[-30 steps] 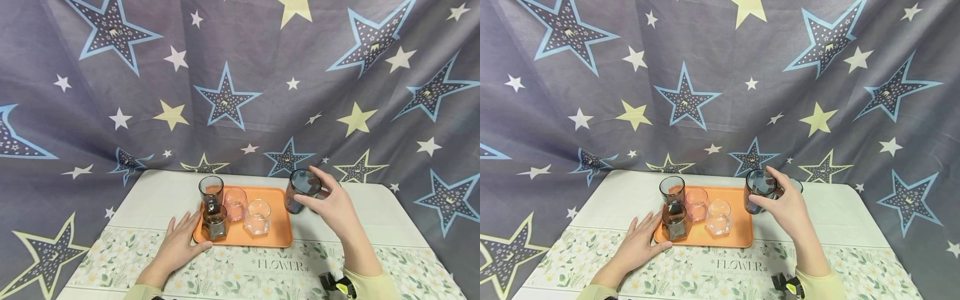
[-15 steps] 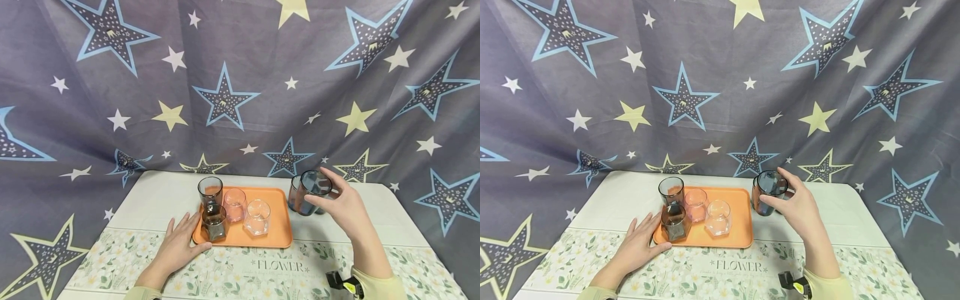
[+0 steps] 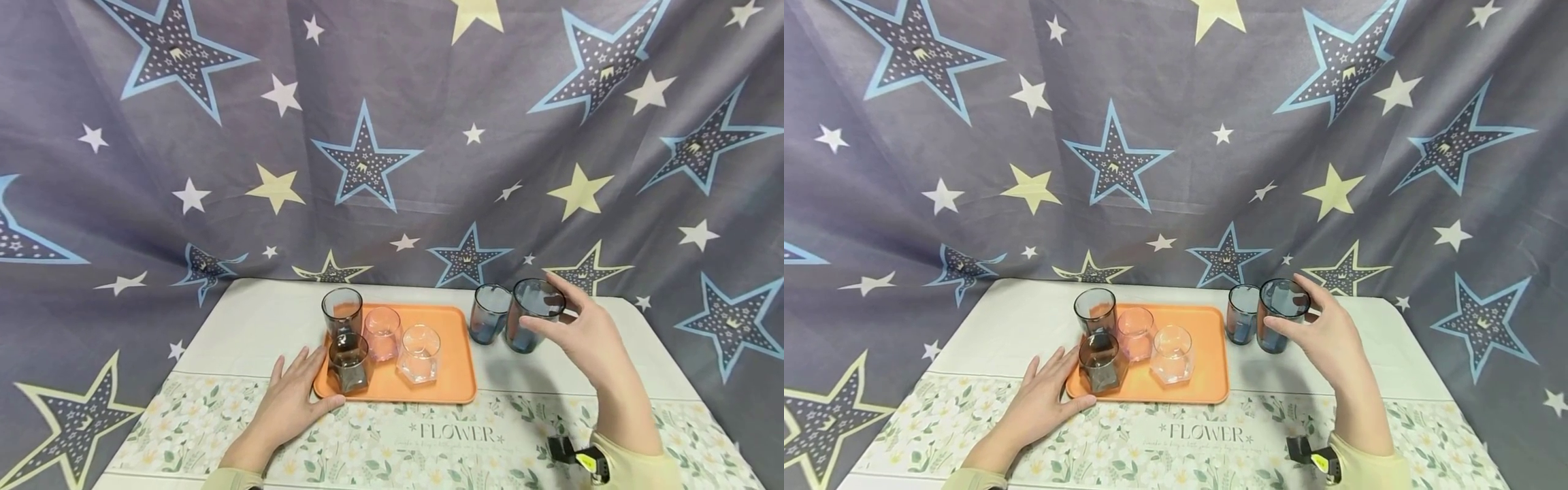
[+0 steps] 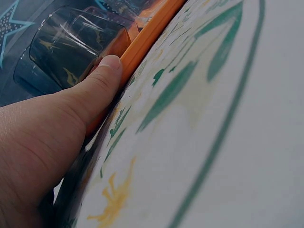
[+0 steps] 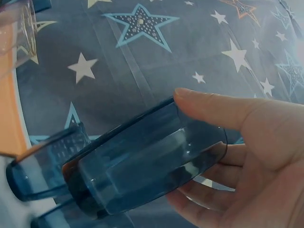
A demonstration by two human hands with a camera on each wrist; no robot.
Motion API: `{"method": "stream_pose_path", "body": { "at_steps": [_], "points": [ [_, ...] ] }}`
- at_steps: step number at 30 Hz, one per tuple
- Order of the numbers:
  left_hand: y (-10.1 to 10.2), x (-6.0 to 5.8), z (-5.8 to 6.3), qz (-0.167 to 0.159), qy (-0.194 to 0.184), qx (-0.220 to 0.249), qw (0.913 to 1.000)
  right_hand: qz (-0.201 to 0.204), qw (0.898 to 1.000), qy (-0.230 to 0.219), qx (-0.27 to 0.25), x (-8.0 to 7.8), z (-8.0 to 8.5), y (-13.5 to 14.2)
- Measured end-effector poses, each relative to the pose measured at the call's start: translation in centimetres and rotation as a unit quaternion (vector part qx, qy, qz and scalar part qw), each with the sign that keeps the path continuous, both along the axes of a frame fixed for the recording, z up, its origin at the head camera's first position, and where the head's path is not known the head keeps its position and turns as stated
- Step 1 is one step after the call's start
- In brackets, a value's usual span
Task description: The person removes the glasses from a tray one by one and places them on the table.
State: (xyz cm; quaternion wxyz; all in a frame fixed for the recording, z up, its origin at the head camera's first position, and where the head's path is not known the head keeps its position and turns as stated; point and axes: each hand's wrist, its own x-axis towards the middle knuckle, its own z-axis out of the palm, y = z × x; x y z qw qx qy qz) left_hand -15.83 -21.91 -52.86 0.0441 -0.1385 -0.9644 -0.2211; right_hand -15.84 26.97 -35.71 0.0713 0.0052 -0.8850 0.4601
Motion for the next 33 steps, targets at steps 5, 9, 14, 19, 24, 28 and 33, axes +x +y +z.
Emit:
{"method": "stream_pose_path", "body": {
  "at_steps": [5, 9, 14, 19, 24, 28, 33],
  "points": [
    [0.0, -0.1, -0.1, 0.001, -0.002, 0.002, 1.0000, -0.010, 1.000, -0.004, 0.024, -0.2, -0.1, 0.8],
    [0.0, -0.2, -0.1, 0.001, -0.002, 0.000, 1.0000, -0.020, 0.999, -0.006, 0.032, -0.3, -0.3, 1.6],
    [0.0, -0.2, -0.2, 0.000, 0.002, -0.001, 1.0000, -0.030, 0.999, -0.009, 0.039, -0.2, -0.4, 2.8],
    [0.0, -0.2, -0.2, -0.001, 0.008, -0.003, 1.0000, -0.031, 0.999, -0.023, 0.038, -0.2, -0.3, 4.0],
    [0.0, -0.2, -0.2, -0.002, 0.006, -0.005, 1.0000, -0.053, 0.997, -0.032, 0.038, 0.0, -0.3, 5.0],
    [-0.1, -0.3, -0.3, -0.002, 0.003, -0.006, 1.0000, -0.073, 0.996, -0.030, 0.050, 0.0, -0.4, 5.5],
    [0.0, -0.4, -0.2, -0.002, 0.003, -0.007, 1.0000, -0.091, 0.995, -0.033, 0.040, -0.5, -1.2, 5.8]
  ]
}}
